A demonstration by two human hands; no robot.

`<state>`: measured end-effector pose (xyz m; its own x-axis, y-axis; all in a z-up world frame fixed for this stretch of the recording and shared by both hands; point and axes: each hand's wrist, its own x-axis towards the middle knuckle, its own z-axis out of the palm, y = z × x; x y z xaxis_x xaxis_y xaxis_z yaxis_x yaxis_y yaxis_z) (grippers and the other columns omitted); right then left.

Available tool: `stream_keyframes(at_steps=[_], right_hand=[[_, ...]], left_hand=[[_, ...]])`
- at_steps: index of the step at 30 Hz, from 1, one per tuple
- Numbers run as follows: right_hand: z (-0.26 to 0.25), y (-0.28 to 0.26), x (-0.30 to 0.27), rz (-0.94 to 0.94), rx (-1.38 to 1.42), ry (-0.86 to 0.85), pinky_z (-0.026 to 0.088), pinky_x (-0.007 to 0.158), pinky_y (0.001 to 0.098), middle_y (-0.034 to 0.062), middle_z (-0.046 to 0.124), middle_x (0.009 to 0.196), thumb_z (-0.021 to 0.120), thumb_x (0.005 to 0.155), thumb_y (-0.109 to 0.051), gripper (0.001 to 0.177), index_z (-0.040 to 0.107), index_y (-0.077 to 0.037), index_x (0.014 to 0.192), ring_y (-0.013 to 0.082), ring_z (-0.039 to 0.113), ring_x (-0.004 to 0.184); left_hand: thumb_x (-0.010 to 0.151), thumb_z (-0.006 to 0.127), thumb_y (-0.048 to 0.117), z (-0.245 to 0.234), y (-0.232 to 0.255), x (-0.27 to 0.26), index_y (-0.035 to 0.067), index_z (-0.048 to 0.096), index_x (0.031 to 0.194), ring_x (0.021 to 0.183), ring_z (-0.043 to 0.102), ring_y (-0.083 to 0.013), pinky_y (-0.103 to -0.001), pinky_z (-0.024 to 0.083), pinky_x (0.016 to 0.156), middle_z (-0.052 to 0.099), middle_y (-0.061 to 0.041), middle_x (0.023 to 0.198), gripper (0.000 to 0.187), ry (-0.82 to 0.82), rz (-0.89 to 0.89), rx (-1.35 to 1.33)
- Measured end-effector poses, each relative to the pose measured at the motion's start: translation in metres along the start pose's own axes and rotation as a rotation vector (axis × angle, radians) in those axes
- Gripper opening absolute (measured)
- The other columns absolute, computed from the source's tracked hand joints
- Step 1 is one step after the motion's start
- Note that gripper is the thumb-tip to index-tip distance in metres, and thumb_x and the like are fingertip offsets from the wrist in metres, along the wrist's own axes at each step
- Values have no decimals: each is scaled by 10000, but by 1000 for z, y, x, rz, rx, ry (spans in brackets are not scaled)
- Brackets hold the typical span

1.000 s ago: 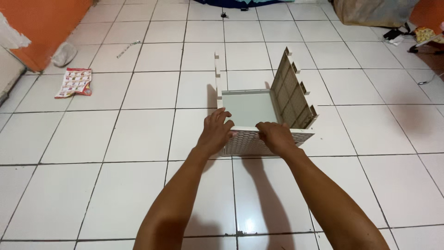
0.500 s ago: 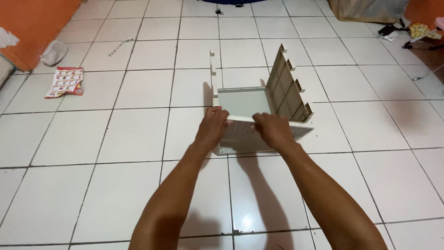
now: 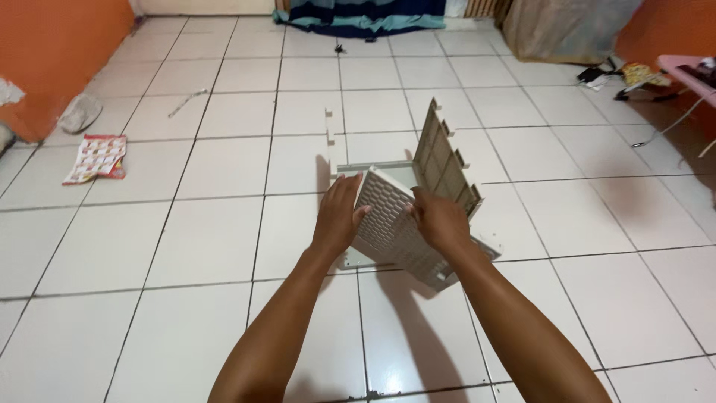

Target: The person takes apart a collapsible plastic storage box on the tiled floor, detaching its lid and side panels and stacking the panels on a small table. They then pick the panels back up and snap the box back together, folding the sides up and securing the lid.

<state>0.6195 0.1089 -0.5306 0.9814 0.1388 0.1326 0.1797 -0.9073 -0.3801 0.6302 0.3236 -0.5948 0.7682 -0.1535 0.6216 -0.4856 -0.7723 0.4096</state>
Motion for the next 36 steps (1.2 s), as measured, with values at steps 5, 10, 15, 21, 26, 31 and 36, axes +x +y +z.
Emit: stream_keyframes(at_steps=[5, 10, 15, 21, 26, 31, 36], right_hand=[[-51, 6, -9, 222, 141, 109, 539, 727, 449, 131, 755, 896, 605, 1025, -351, 364, 603, -136, 1319, 275, 722, 788], [-83, 43, -18, 298, 698, 429, 542, 792, 378, 117, 747, 988, 650, 994, -265, 360, 644, -51, 1284, 216, 695, 863], [-128, 70, -27, 494, 1264, 534, 553, 805, 336, 145, 740, 1044, 634, 992, -224, 354, 629, 40, 1227, 205, 685, 902], [-247, 69, -47, 532, 1178, 533, 548, 828, 326, 133, 694, 1101, 640, 966, -218, 469, 533, 5, 1364, 188, 664, 957], [-367, 32, -94, 641, 955, 377, 548, 851, 384, 180, 643, 1155, 637, 936, -196, 637, 386, -96, 1512, 238, 642, 994], [-459, -16, -156, 412, 804, 516, 408, 1083, 376, 162, 523, 1498, 661, 897, -138, 761, 312, -82, 1572, 229, 514, 1349], [-544, -54, -204, 848, 813, 447, 448, 1110, 374, 106, 546, 1515, 649, 911, -199, 812, 250, -193, 1618, 220, 562, 1357]], left_hand=[[927, 718, 297, 5, 24, 7, 122, 450, 1481, 1435, 418, -317, -493, 384, 1167, 504, -135, 1495, 640, -22, -84, -92], [925, 696, 286, 9, 54, 20, 93, 379, 1507, 1406, 388, -326, -473, 384, 1120, 387, -180, 1537, 691, -43, -354, -333], [982, 635, 309, -12, 105, 61, 139, 392, 1560, 1344, 537, -270, -424, 454, 1114, 516, -154, 1459, 649, -132, -677, -651], [932, 667, 241, -69, 190, 122, 96, 466, 1508, 1289, 610, -211, -351, 496, 1067, 607, -131, 1448, 627, -115, -767, -986], [945, 670, 150, -140, 265, 176, 52, 430, 1522, 1319, 572, -188, -320, 446, 1089, 576, -128, 1492, 632, -59, -728, -1084], [945, 654, 123, -224, 351, 225, 64, 435, 1510, 1215, 644, -209, -340, 502, 1022, 668, -147, 1360, 609, -158, -842, -1127], [947, 624, 96, -305, 423, 261, 73, 469, 1459, 1140, 701, -178, -330, 545, 963, 753, -141, 1237, 536, -340, -884, -1143]])
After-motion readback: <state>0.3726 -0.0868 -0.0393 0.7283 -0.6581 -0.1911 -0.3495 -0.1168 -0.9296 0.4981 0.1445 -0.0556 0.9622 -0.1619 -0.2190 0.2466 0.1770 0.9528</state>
